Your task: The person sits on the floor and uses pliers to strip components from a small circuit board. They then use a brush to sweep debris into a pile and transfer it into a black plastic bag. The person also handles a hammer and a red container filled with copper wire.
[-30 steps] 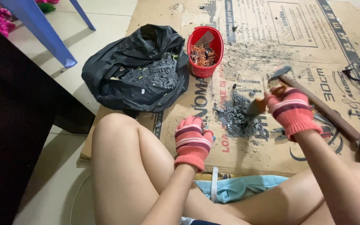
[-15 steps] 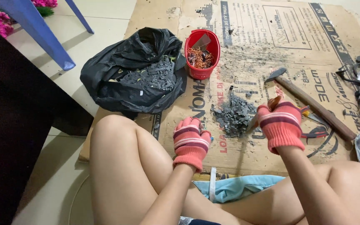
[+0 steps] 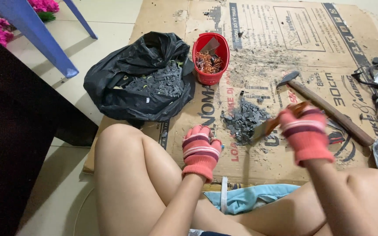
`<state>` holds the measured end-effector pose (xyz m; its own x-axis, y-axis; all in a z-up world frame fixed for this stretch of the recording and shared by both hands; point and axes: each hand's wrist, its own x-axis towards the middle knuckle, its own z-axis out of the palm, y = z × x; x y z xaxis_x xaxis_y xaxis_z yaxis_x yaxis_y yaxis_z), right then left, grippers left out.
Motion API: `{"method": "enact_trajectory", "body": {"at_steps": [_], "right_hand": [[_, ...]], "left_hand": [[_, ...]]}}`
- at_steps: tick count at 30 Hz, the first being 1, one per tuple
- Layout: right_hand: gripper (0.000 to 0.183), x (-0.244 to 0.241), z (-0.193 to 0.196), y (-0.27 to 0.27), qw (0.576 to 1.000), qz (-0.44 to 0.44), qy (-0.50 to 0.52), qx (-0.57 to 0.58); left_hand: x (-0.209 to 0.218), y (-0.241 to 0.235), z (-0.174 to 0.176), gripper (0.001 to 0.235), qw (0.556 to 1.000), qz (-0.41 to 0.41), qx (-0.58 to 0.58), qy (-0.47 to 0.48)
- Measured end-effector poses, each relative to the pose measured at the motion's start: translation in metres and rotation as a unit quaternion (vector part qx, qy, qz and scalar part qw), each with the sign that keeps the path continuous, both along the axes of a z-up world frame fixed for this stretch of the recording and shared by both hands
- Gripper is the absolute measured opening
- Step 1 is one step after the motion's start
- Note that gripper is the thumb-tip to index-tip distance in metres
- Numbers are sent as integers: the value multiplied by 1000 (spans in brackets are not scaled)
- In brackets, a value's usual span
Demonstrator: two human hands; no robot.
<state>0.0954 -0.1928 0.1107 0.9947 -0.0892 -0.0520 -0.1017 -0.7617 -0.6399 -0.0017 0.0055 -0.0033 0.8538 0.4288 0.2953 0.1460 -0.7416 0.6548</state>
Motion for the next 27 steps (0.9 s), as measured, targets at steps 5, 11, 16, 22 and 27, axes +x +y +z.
{"method": "enact_trajectory", "body": {"at_steps": [5, 11, 16, 22, 27], "right_hand": [[8, 56, -43, -81, 945, 112, -307, 24], [46, 63, -63, -163, 908, 56, 151, -386], [73, 39, -51, -103, 942, 60, 111, -310], [62, 17, -82, 12, 985, -1, 144, -98], [66, 10, -127, 52, 967, -19, 73, -242]], "left_hand": [[-1, -1, 6, 10, 998, -23, -22, 55], [9, -9, 18, 20, 997, -23, -69, 16], [73, -18, 2, 34, 995, -76, -54, 18], [143, -27, -25, 40, 984, -50, 0, 173], [133, -59, -55, 50, 987, -27, 4, 157]]}}
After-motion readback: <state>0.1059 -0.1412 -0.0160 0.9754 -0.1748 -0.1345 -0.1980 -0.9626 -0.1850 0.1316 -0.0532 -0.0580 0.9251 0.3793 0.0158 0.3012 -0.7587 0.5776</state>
